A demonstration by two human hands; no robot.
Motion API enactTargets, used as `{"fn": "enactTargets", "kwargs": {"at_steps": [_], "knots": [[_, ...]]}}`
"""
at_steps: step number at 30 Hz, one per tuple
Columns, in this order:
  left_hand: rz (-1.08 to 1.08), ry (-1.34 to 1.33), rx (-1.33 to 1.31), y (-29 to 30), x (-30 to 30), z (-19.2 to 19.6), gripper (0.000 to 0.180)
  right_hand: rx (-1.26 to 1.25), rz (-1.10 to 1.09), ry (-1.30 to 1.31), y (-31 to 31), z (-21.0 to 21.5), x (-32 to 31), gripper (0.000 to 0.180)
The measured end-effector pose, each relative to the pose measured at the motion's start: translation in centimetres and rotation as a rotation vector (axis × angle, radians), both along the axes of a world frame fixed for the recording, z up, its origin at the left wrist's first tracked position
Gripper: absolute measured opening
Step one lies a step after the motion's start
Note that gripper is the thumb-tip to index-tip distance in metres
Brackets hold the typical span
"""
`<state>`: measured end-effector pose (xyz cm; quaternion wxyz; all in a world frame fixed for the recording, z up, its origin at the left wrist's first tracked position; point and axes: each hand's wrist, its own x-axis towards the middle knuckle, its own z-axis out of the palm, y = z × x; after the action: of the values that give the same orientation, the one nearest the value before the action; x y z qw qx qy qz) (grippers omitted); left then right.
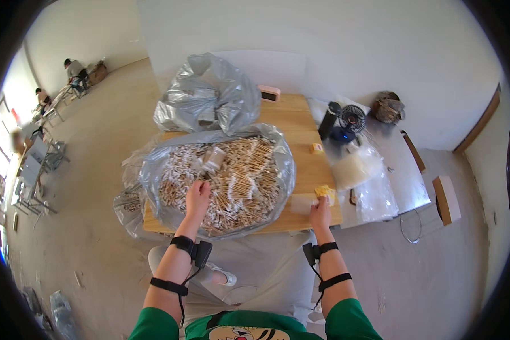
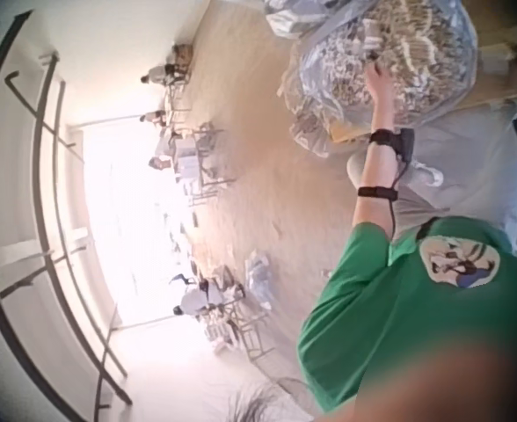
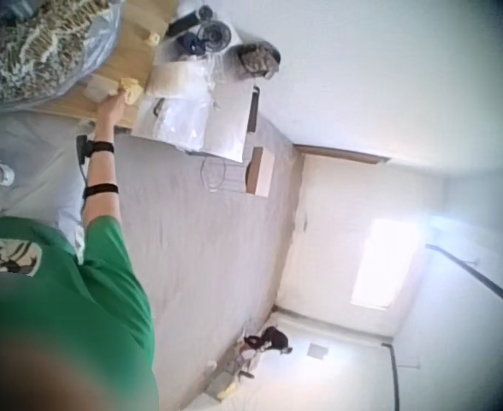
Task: The recorder is counting and packaging small plastic/cotton swabs into plastic bags at a work table.
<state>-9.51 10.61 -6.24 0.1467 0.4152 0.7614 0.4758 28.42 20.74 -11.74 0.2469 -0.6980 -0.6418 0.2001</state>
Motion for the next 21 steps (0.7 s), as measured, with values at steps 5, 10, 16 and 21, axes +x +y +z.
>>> {"fn": "enactTargets", "kwargs": {"at_steps": [5,10,16,21], "knots": [[-0.057,0.328,-0.054,3.4,-1.2,2.0,0.023,0.068,-0.105,-0.127,-1.6,1.6,-1.7,0.046],[0.023,0.426,-0.216,6.5,-2.3,3.1,0.029,0.293,-0.008,0.055,-4.6,2.4,-2.6,0.043],[0.055,0.401,-0.383,8.5,-1.6,3.5,0.034,0.141,0.052,0.329,-9.7,3.7,-2.8,0.031],[0.093,0.283,-0.267,7.6,-2.5,2.9,0.026,0.153,0.082,0.438,-11.2,3.4,-2.8,0.024]]}}
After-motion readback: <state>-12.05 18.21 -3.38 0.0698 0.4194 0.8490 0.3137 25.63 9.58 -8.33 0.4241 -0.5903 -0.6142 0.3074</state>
